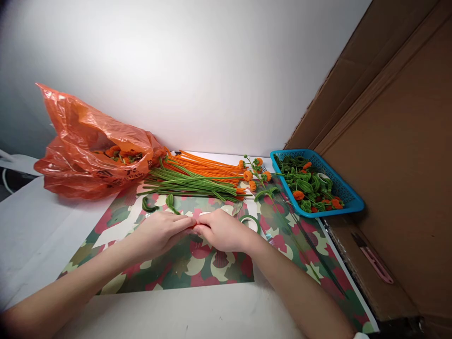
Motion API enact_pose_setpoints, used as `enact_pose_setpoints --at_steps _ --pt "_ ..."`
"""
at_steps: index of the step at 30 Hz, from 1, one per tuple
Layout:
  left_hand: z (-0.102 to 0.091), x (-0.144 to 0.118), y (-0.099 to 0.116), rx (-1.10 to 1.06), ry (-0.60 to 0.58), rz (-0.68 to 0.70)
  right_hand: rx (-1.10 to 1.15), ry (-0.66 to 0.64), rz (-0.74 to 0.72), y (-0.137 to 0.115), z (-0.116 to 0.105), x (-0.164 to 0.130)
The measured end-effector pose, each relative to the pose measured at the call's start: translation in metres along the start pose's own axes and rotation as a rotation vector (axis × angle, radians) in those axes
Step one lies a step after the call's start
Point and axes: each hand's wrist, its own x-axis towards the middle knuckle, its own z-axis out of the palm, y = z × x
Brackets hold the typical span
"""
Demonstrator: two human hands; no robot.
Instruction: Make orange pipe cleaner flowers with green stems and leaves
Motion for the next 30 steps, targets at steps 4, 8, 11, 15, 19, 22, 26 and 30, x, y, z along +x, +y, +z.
enact_pose_setpoints --at_steps 4,8,11,15,19,22,26,30 --pt "-0.006 0.0 0.002 -0.243 -0.07 -0.121 -0.06 0.029 -0.014 0.0 0.003 -0.002" --pt "-0.013 0.002 0.004 -0.421 -0.17 -0.246 -0.132 0.05 -0.009 0.0 0.006 -0.002" --pt "-0.015 0.003 0.004 -0.502 -0.214 -0.295 -0.177 0.058 -0.004 -0.002 0.008 -0.002" --pt "-0.013 0.002 0.004 -0.482 -0.233 -0.322 -0.193 0.046 0.041 -0.004 0.008 -0.002" --pt "-0.007 0.002 0.006 -0.293 -0.198 -0.302 -0.082 -0.003 0.073 -0.001 0.002 0.0" --pt "-0.004 0.003 0.008 -0.185 -0.154 -0.247 0.096 -0.107 0.126 0.002 -0.005 0.0" --pt "-0.004 0.002 0.01 -0.159 -0.068 -0.202 0.217 -0.144 0.213 0.003 -0.008 0.0" --pt "-0.006 0.002 0.009 -0.162 0.005 -0.104 0.139 -0.066 0.181 0.001 -0.005 0.0"
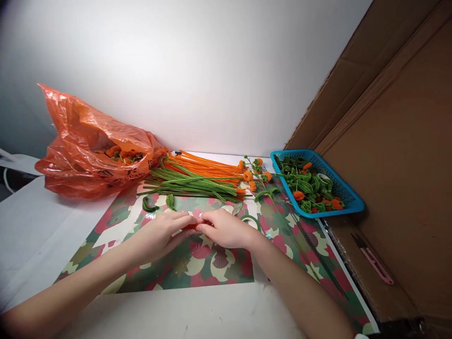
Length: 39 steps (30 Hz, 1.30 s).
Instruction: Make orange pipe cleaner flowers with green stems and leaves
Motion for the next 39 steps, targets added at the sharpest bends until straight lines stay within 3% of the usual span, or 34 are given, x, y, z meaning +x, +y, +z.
enact_pose_setpoints --at_steps 5,15,21,29,34,39 --pt "-0.002 0.0 -0.001 0.023 0.057 0.044 -0.092 0.145 -0.144 0.002 0.006 0.001" --pt "-0.004 -0.004 -0.004 -0.039 0.01 -0.04 -0.281 0.245 -0.257 0.007 0.012 0.003" --pt "0.003 -0.001 -0.004 -0.119 -0.036 -0.129 -0.403 0.215 -0.184 0.007 0.01 0.004" --pt "0.008 -0.002 -0.002 0.053 -0.003 -0.112 -0.312 0.142 -0.142 -0.006 0.0 -0.004" --pt "0.003 0.001 0.011 0.008 0.022 -0.125 -0.329 0.159 -0.141 -0.012 -0.001 -0.012" --pt "0.002 -0.007 0.026 -0.119 0.039 -0.13 -0.365 0.155 -0.176 -0.011 0.014 -0.021"
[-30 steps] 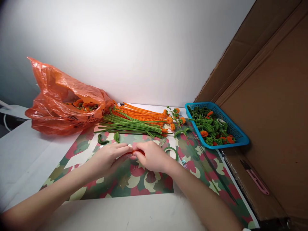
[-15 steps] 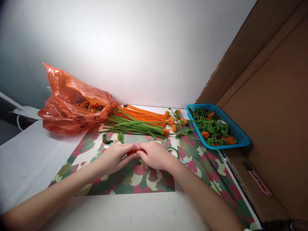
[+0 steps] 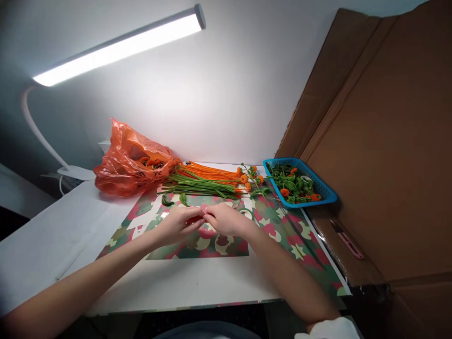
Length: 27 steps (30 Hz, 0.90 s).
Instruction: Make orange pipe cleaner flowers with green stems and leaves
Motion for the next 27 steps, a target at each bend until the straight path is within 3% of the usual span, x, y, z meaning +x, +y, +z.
enact_pose_setpoints --at_steps 11,22,27 --pt "0.035 -0.02 -0.015 0.094 0.036 -0.103 -0.2 0.087 0.124 0.013 0.058 0.0" --pt "0.038 -0.018 -0.021 0.115 0.006 -0.101 -0.266 0.065 0.146 0.019 0.062 -0.003" --pt "0.036 -0.018 -0.028 0.091 -0.037 -0.026 -0.263 0.051 0.164 0.012 0.059 -0.006"
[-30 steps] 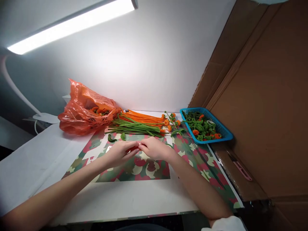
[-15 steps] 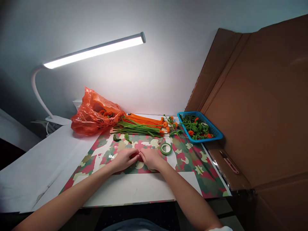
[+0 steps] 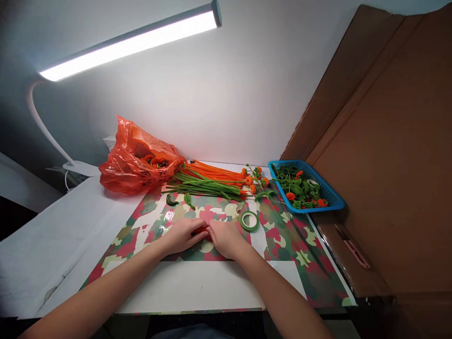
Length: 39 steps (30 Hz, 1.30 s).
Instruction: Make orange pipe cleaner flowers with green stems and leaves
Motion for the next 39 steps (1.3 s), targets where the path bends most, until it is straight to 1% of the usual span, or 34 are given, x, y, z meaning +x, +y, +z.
enact_pose_setpoints --at_steps 4,9,14,20,22,24,26,28,30,33,39 --pt "-0.002 -0.002 -0.003 0.006 -0.02 0.042 0.005 -0.012 -0.012 -0.002 -0.003 -0.002" --pt "-0.001 -0.005 -0.003 0.049 -0.014 0.068 -0.037 -0.018 -0.028 -0.002 0.002 -0.001" --pt "0.002 -0.005 -0.001 0.08 0.021 0.084 -0.049 0.003 -0.041 0.0 0.006 -0.002" --pt "0.007 -0.005 -0.002 0.116 0.097 0.139 -0.026 -0.017 -0.027 0.0 0.004 -0.005" --pt "0.009 -0.006 -0.003 0.126 0.126 0.149 0.032 -0.014 -0.006 0.0 0.003 -0.007" --pt "0.009 -0.006 -0.003 0.137 0.157 0.154 0.138 0.008 0.002 0.0 0.002 -0.008" --pt "0.007 -0.007 -0.002 0.148 0.184 0.159 0.255 0.028 -0.016 0.002 0.002 -0.009" --pt "0.005 -0.008 0.0 0.158 0.209 0.179 0.341 0.02 -0.057 0.005 0.002 -0.008" --pt "0.003 -0.01 0.003 0.164 0.248 0.215 0.391 0.003 -0.094 0.008 0.003 -0.007" --pt "0.0 -0.012 0.005 0.143 0.306 0.262 0.462 -0.007 -0.107 0.008 0.003 -0.005" --pt "-0.006 -0.012 0.005 0.103 0.332 0.318 0.598 -0.04 -0.13 0.007 0.002 -0.004"
